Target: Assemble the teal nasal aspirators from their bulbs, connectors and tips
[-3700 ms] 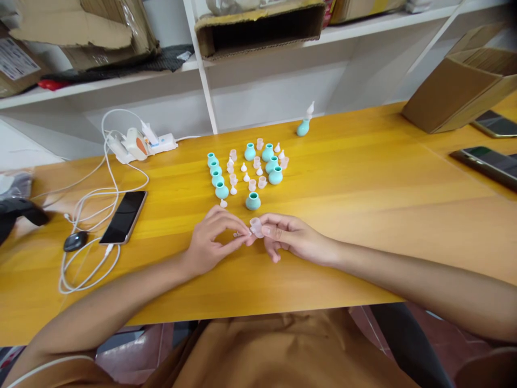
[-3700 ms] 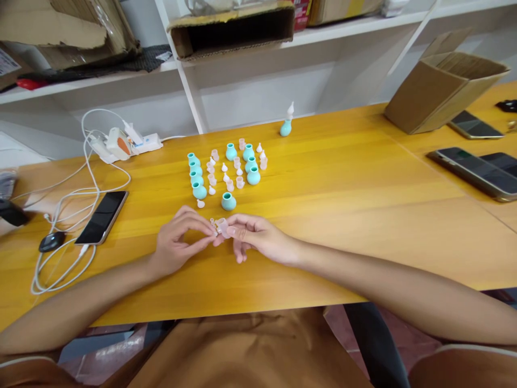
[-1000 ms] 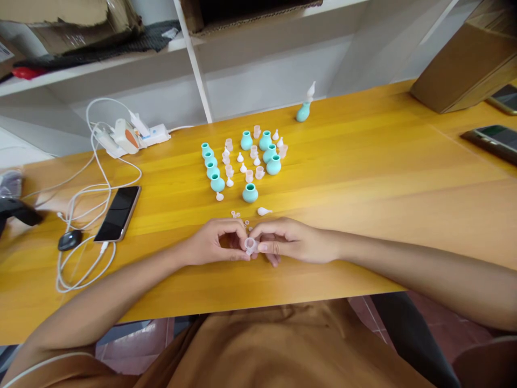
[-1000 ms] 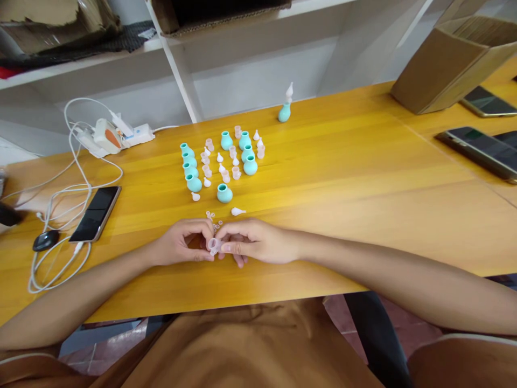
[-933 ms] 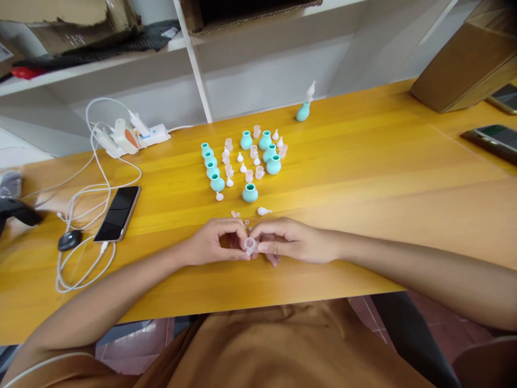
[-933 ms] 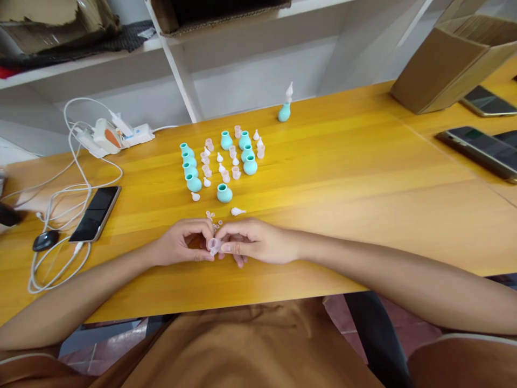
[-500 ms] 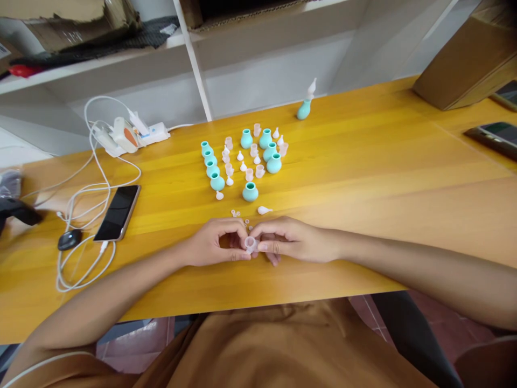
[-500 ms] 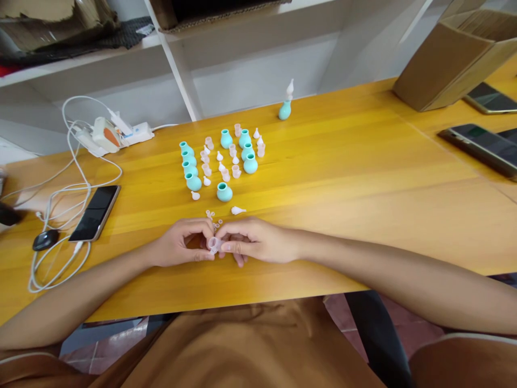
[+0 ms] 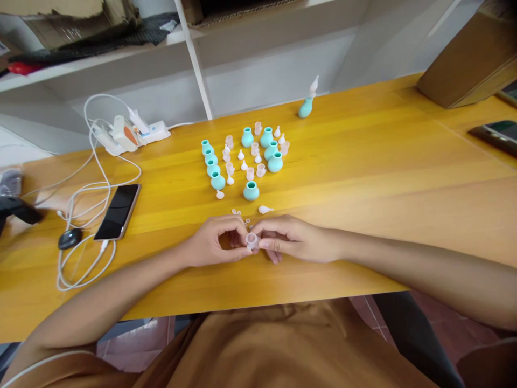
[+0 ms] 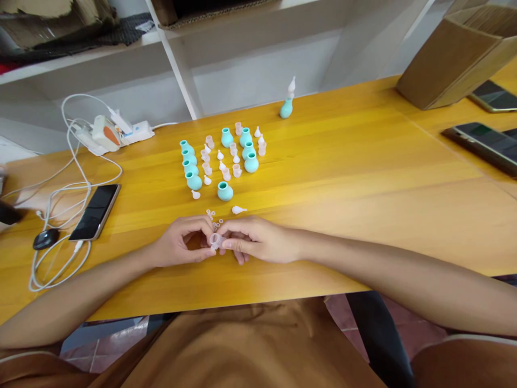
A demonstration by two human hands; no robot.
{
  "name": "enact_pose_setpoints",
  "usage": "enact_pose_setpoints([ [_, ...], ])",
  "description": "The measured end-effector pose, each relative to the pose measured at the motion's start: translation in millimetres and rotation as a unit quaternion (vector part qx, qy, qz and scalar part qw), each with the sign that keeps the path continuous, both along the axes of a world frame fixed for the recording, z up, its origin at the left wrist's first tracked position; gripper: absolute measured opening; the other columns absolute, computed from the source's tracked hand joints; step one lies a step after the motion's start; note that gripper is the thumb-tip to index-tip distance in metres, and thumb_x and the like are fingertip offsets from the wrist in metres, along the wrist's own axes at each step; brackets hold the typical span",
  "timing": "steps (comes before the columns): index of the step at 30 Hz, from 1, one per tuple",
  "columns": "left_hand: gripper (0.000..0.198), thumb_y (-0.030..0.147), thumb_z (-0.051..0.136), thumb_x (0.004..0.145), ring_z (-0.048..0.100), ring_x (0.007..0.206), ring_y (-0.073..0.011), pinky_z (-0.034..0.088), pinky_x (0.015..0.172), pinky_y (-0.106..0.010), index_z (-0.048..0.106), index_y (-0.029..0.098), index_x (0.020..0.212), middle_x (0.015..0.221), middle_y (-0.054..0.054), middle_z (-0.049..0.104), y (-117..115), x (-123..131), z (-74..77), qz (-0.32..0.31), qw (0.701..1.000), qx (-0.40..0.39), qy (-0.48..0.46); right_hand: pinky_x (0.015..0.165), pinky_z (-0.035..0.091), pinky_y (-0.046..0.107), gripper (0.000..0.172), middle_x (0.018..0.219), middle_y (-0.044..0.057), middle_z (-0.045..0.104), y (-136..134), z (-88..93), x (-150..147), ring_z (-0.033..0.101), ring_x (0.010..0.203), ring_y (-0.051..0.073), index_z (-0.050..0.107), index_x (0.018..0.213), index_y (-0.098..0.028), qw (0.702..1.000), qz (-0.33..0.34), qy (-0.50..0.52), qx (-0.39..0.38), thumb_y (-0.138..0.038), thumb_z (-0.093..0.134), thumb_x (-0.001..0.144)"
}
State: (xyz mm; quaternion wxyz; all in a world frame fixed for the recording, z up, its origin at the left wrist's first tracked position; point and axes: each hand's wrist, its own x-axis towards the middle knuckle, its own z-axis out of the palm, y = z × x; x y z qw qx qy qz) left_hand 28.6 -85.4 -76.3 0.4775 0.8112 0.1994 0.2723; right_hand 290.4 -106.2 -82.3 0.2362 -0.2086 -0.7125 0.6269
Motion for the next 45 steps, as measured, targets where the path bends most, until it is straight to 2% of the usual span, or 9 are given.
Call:
enact_pose_setpoints([
  [6, 0.013, 0.019, 0.084, 0.092, 0.068, 0.082, -0.0147, 0.054, 0.079, -0.028, 0.071, 0.018, 0.091, 0.089, -0.005, 0.075, 4.7, -2.0, -4.6, 0.012, 0.999, 0.009, -0.041, 0.066, 0.061, 0.024, 0.031, 0.106, 0.006, 0.07, 0.1, -1.9, -0.5, 0.07, 0.072, 0.009, 0.064, 0.123, -0.016, 0.999, -0.012, 0.009, -0.041, -0.044, 0.058, 0.112],
  [15, 0.011, 0.02, 0.082, 0.094, 0.069, 0.082, -0.015, 0.054, 0.079, -0.029, 0.072, 0.018, 0.092, 0.089, -0.005, 0.076, 4.1, -0.7, -1.0, 0.007, 0.999, 0.01, -0.03, 0.066, 0.061, 0.024, 0.03, 0.102, 0.005, 0.07, 0.7, -1.8, 0.0, 0.07, 0.072, 0.009, 0.064, 0.124, -0.015, 0.999, -0.016, 0.01, -0.044, -0.042, 0.059, 0.112],
  [28, 0.011, 0.02, 0.082, 0.094, 0.068, 0.083, -0.0145, 0.054, 0.079, -0.027, 0.071, 0.018, 0.095, 0.092, -0.005, 0.074, 5.7, -4.4, -4.8, -0.007, 1.0, 0.003, 0.002, 0.068, 0.061, 0.024, 0.03, 0.105, 0.006, 0.071, 1.3, -0.4, -0.3, 0.069, 0.072, 0.009, 0.065, 0.121, -0.014, 0.999, -0.005, 0.0, -0.043, -0.043, 0.059, 0.111],
  [38, 0.012, 0.025, 0.082, 0.095, 0.069, 0.082, -0.0154, 0.055, 0.079, -0.028, 0.072, 0.018, 0.093, 0.089, -0.006, 0.076, 4.4, -1.5, -3.0, 0.012, 0.999, 0.041, -0.011, 0.068, 0.061, 0.023, 0.03, 0.105, 0.006, 0.071, 0.3, -0.8, 0.2, 0.069, 0.073, 0.009, 0.064, 0.122, -0.015, 0.999, -0.008, 0.005, -0.05, -0.043, 0.059, 0.112],
  [45, 0.013, 0.027, 0.08, 0.096, 0.069, 0.083, -0.0162, 0.055, 0.078, -0.029, 0.071, 0.018, 0.094, 0.09, -0.006, 0.075, 4.9, -3.6, -4.3, 0.006, 0.999, 0.031, 0.003, 0.068, 0.061, 0.025, 0.032, 0.104, 0.007, 0.073, 0.4, -0.7, -0.4, 0.069, 0.072, 0.01, 0.065, 0.121, -0.015, 0.999, -0.007, 0.004, -0.042, -0.045, 0.061, 0.11],
])
